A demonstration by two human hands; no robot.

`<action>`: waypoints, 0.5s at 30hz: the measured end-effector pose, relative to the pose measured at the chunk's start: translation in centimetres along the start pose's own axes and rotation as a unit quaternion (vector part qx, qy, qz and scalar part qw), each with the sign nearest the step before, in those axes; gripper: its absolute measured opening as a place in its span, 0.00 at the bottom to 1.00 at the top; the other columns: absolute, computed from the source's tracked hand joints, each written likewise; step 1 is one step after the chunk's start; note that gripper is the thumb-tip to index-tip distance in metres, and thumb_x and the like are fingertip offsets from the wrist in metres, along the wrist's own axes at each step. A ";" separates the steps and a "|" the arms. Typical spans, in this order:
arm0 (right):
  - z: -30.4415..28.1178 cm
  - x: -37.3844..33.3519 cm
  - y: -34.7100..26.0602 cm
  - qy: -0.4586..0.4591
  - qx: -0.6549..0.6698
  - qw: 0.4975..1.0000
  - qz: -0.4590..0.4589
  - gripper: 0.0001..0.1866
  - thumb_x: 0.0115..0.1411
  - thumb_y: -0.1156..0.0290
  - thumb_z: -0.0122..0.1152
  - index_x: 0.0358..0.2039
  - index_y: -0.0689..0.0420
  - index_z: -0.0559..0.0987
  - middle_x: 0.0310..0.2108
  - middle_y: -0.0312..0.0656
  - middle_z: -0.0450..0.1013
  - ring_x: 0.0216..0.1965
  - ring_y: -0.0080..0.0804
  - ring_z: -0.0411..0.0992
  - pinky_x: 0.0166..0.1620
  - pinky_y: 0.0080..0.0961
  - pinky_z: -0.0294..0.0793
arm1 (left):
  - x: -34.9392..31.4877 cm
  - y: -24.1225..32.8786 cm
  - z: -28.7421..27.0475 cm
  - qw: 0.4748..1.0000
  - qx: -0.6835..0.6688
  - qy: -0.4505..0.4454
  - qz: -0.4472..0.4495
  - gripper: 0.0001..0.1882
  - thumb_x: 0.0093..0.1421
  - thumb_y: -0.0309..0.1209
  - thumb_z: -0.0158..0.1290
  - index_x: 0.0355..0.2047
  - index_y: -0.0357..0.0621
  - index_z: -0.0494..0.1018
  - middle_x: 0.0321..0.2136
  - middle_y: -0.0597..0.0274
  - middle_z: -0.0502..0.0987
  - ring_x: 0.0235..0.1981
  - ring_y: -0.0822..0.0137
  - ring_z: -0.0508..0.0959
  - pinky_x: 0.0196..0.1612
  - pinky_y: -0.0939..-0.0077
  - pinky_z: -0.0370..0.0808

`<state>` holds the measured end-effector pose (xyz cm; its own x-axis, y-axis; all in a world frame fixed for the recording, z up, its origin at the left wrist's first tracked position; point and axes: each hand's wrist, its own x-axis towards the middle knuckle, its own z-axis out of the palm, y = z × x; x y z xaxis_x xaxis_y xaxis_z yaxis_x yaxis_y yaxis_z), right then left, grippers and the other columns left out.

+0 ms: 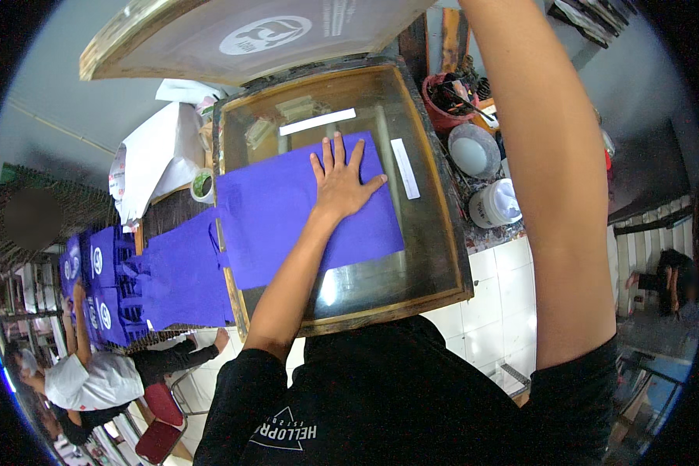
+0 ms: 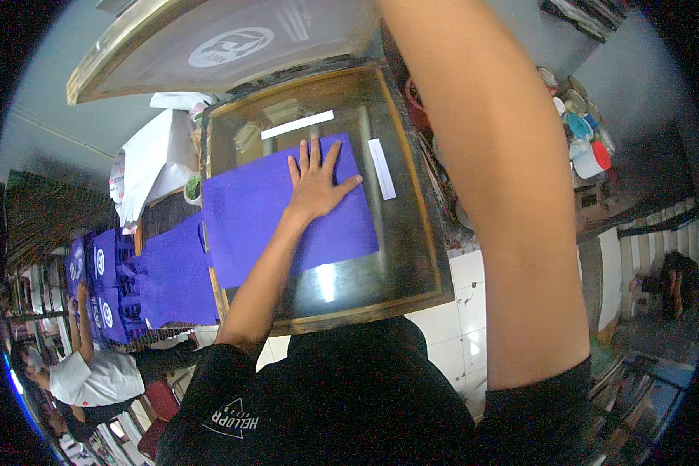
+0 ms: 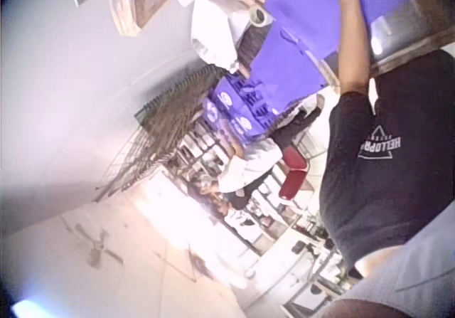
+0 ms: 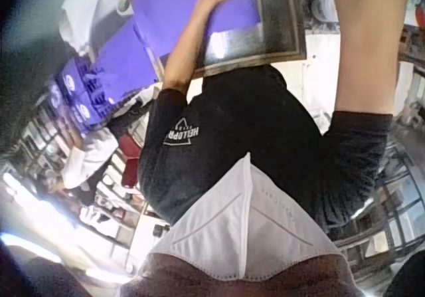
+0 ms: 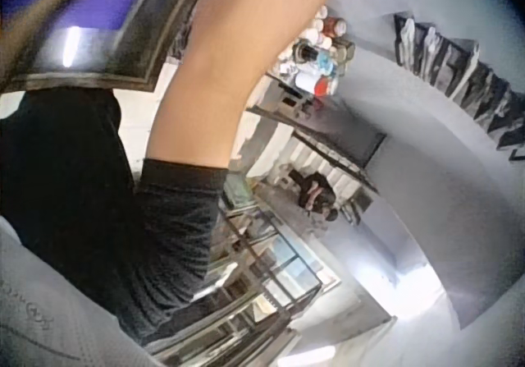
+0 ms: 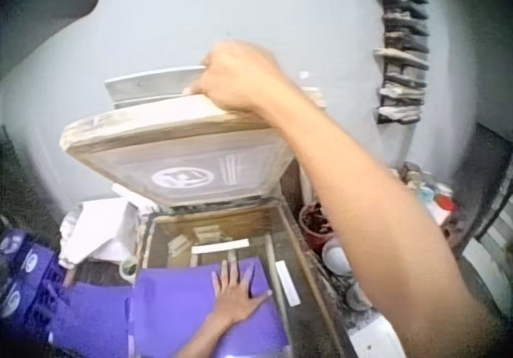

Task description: The person performs screen printing on blue tote bags by placing each bag onto a printing table and using a squeegee to apply white ink through a screen frame.

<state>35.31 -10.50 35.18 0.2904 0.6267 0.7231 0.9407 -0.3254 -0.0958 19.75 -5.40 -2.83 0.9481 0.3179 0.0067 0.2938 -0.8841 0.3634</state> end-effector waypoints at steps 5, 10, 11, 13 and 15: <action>0.6 0.5 0.6 0.006 -0.011 1.000 0.011 0.23 0.54 0.52 0.71 0.37 0.61 0.87 0.38 0.57 0.82 0.42 0.54 0.80 0.48 0.44 0.77 | 4.0 0.7 0.3 1.000 -0.004 -0.002 0.007 0.53 0.57 0.67 0.55 0.72 0.46 0.56 0.75 0.40 0.41 0.77 0.42 0.36 0.73 0.34 0.32; 0.0 0.0 0.0 -0.001 -0.003 1.000 0.000 0.22 0.54 0.52 0.71 0.36 0.61 0.87 0.39 0.56 0.82 0.43 0.54 0.80 0.48 0.44 0.77 | 4.7 1.2 0.3 1.000 -0.012 -0.005 0.000 0.52 0.55 0.66 0.56 0.73 0.50 0.56 0.75 0.37 0.40 0.76 0.36 0.35 0.72 0.33 0.33; -0.1 0.0 0.1 -0.001 -0.003 1.000 0.001 0.22 0.54 0.52 0.71 0.36 0.61 0.88 0.39 0.56 0.82 0.43 0.54 0.80 0.48 0.44 0.77 | 4.7 1.7 0.0 1.000 -0.005 -0.012 -0.015 0.53 0.55 0.68 0.55 0.73 0.51 0.57 0.75 0.38 0.40 0.76 0.35 0.35 0.72 0.31 0.33; -0.1 -0.1 0.4 -0.002 -0.001 1.000 0.001 0.21 0.54 0.53 0.71 0.36 0.60 0.88 0.39 0.56 0.82 0.43 0.54 0.80 0.48 0.44 0.77 | 4.6 2.6 -0.6 0.999 0.011 -0.026 -0.045 0.54 0.54 0.71 0.55 0.73 0.55 0.57 0.75 0.39 0.40 0.75 0.34 0.35 0.71 0.28 0.35; 0.0 -0.1 0.6 0.003 0.007 1.000 -0.003 0.20 0.54 0.54 0.71 0.36 0.60 0.88 0.38 0.56 0.82 0.43 0.54 0.80 0.48 0.43 0.77 | 4.6 3.1 -0.8 0.998 0.008 -0.036 -0.060 0.54 0.53 0.71 0.55 0.73 0.57 0.57 0.75 0.40 0.40 0.75 0.32 0.35 0.70 0.25 0.36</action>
<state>35.83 -10.74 35.10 0.2843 0.6241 0.7278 0.9446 -0.3121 -0.1013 24.94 -6.35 -0.93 0.9118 0.3975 -0.1026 0.4076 -0.8463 0.3429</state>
